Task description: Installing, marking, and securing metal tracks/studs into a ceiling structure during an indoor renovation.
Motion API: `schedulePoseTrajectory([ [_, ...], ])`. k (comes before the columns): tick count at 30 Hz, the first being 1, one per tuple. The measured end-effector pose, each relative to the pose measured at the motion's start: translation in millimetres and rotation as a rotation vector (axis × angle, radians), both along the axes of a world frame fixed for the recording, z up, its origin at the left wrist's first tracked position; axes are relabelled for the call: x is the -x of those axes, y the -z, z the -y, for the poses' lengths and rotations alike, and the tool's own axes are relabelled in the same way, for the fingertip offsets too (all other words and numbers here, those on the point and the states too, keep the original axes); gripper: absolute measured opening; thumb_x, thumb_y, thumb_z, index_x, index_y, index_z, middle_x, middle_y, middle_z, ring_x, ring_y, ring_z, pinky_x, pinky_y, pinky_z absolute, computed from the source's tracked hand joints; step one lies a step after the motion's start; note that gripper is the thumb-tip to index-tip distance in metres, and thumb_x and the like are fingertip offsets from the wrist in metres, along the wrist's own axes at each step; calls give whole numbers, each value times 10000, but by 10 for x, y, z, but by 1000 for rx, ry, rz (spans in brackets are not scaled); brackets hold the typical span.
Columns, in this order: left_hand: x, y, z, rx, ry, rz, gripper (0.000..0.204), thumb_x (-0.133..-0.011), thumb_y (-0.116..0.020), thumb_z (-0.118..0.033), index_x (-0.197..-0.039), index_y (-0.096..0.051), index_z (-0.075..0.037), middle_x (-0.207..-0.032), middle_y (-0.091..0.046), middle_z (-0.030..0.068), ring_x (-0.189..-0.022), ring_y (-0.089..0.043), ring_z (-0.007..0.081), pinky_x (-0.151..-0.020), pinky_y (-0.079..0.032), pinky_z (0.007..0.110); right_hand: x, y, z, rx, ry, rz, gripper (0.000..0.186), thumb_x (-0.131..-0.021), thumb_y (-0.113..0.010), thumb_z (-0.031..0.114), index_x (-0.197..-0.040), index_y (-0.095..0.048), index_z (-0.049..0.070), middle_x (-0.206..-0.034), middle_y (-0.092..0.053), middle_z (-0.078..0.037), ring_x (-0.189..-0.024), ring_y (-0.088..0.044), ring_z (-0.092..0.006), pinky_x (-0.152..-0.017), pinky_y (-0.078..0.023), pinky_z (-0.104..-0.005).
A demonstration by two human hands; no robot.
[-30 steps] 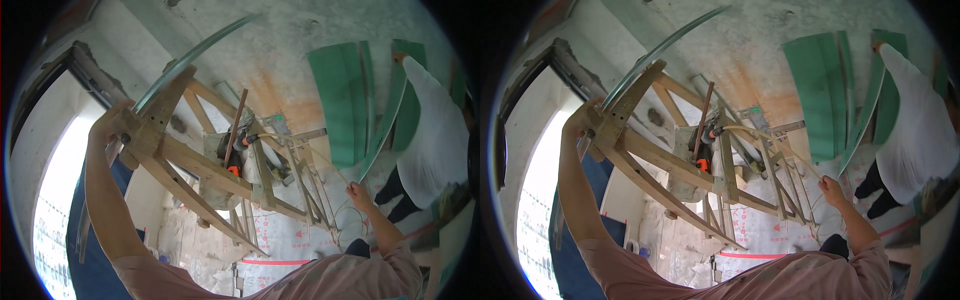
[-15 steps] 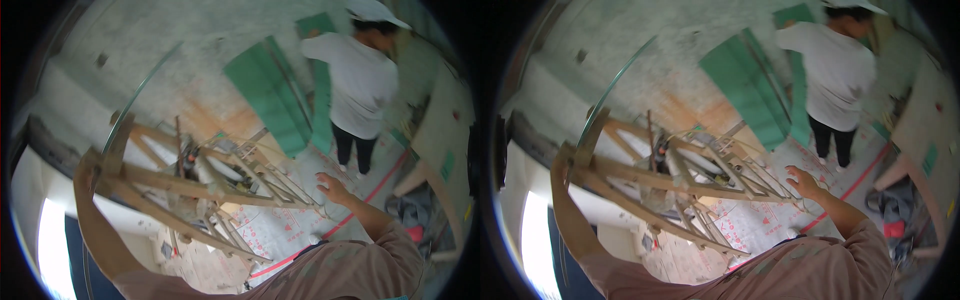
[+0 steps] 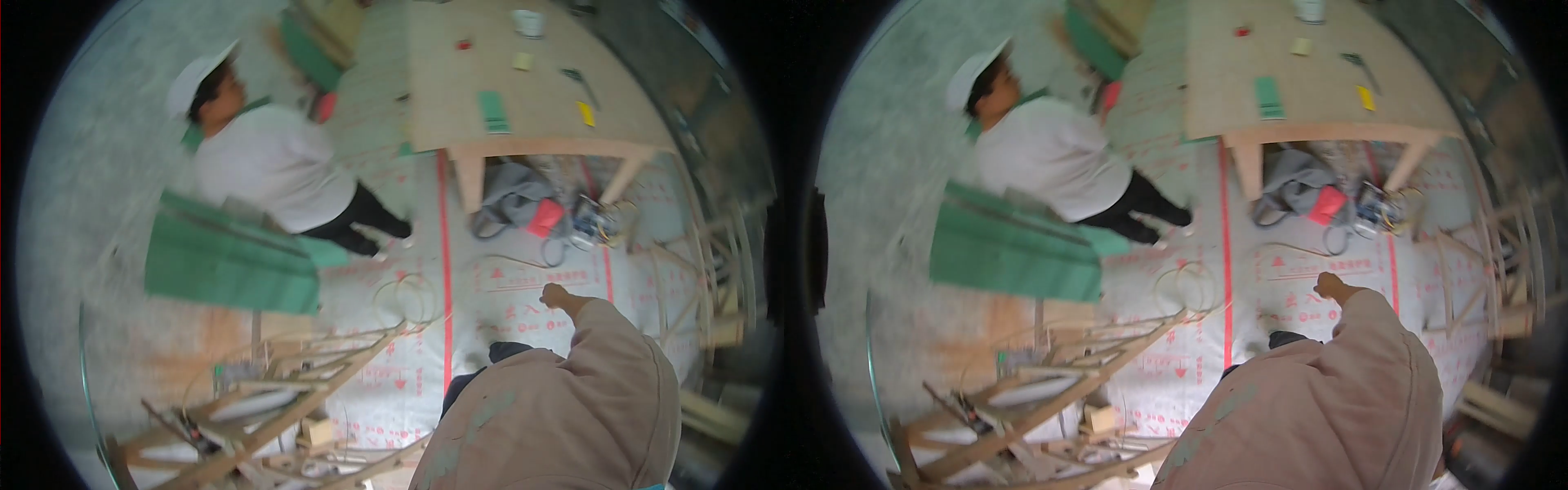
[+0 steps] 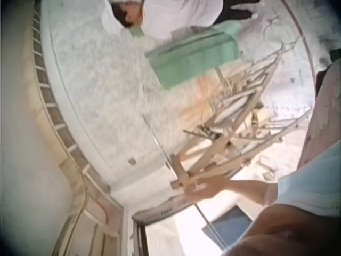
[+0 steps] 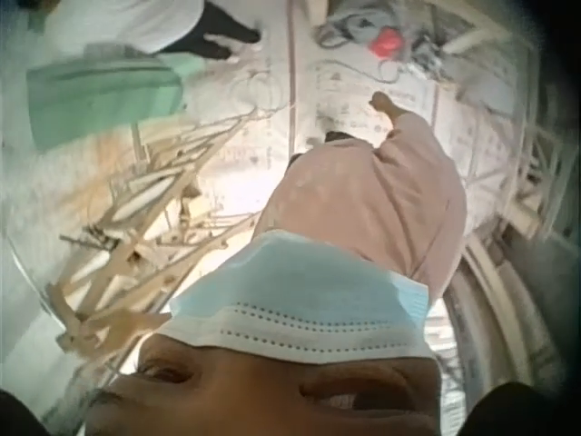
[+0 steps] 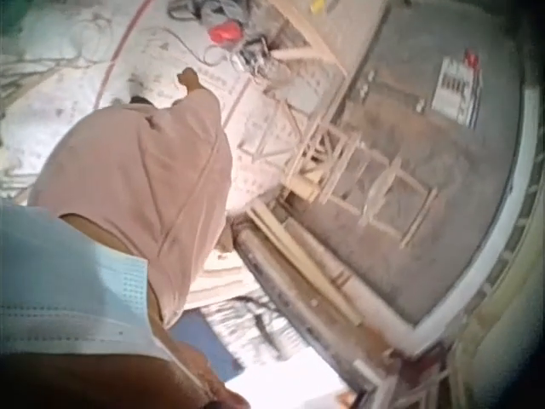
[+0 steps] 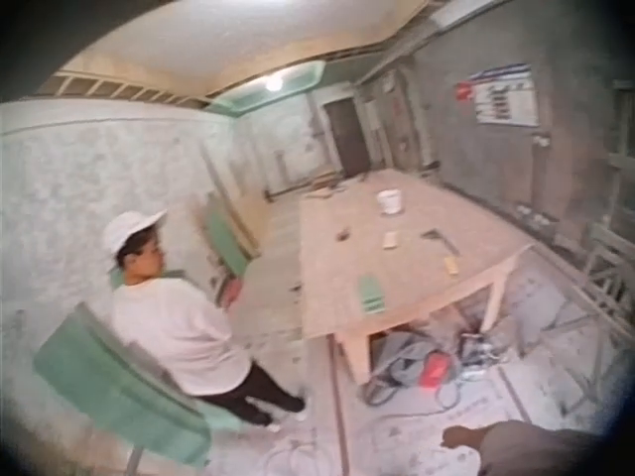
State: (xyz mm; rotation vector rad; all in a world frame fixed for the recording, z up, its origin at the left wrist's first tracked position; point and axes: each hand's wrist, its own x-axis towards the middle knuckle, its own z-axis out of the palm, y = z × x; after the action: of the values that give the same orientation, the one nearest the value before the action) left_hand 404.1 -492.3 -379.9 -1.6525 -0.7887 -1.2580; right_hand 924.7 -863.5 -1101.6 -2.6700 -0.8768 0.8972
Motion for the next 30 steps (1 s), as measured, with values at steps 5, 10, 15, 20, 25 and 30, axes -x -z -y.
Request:
schedulePoseTrajectory([
  [5, -983, 3188, -227, 1425, 752, -101, 432, -919, -621, -174, -1254, -497, 68, -1207, -570, 218, -1151, -546, 323, -1022, -412, 404, 320, -94, 1006, 217, 166, 63, 346, -828, -652, 362, -933, -705, 36, -1039, -671, -215, -1009, -635, -363, -843, -515, -462],
  [10, -1891, 4906, 312, 1855, 698, -1552, 540, -871, -664, -309, -1348, -518, -103, -1306, -573, 208, -1164, -586, 334, -936, -478, 388, 1339, -819, 2112, -73, 476, -100, 333, -799, -686, 350, -1009, -682, 91, -977, -683, -150, -913, -657, -300, -827, -522, -424],
  [15, -2513, 5134, 1337, 1937, 817, -1385, 544, -875, -675, -297, -1346, -500, -90, -1203, -605, 210, -1110, -583, 367, -922, -468, 446, 1932, -924, 3184, -55, 1002, -279, 289, -811, -676, 377, -929, -695, 114, -921, -693, -142, -901, -657, -325, -821, -521, -438],
  [20, -3416, 5272, 1999, 1710, 994, -1682, 524, -861, -690, -294, -1307, -531, -70, -1174, -622, 211, -1100, -593, 366, -918, -475, 437, 2134, -916, 4480, 118, 1166, -98, 503, -819, -697, 354, -1226, -562, 90, -1124, -634, -168, -1092, -594, -350, -906, -478, -468],
  [25, -4355, 5769, 2637, 1650, 652, -1778, 508, -845, -711, -265, -1282, -555, -59, -1076, -663, 184, -999, -647, 322, -862, -508, 417, 719, -1592, 5887, 303, 1272, 806, 810, -783, -747, 235, -1449, -312, 81, -1426, -386, -178, -1364, -332, -358, -1095, -270, -522],
  [30, -5228, 5836, 3605, 2116, 746, -1518, 394, -882, -666, -84, -1252, -559, -2, -908, -705, 104, -841, -654, 160, -756, -510, 282, -1092, -2933, 7413, 298, 1155, 1213, 744, -806, -724, 295, -1430, -356, 128, -1432, -393, -145, -1359, -330, -357, -1109, -234, -531],
])
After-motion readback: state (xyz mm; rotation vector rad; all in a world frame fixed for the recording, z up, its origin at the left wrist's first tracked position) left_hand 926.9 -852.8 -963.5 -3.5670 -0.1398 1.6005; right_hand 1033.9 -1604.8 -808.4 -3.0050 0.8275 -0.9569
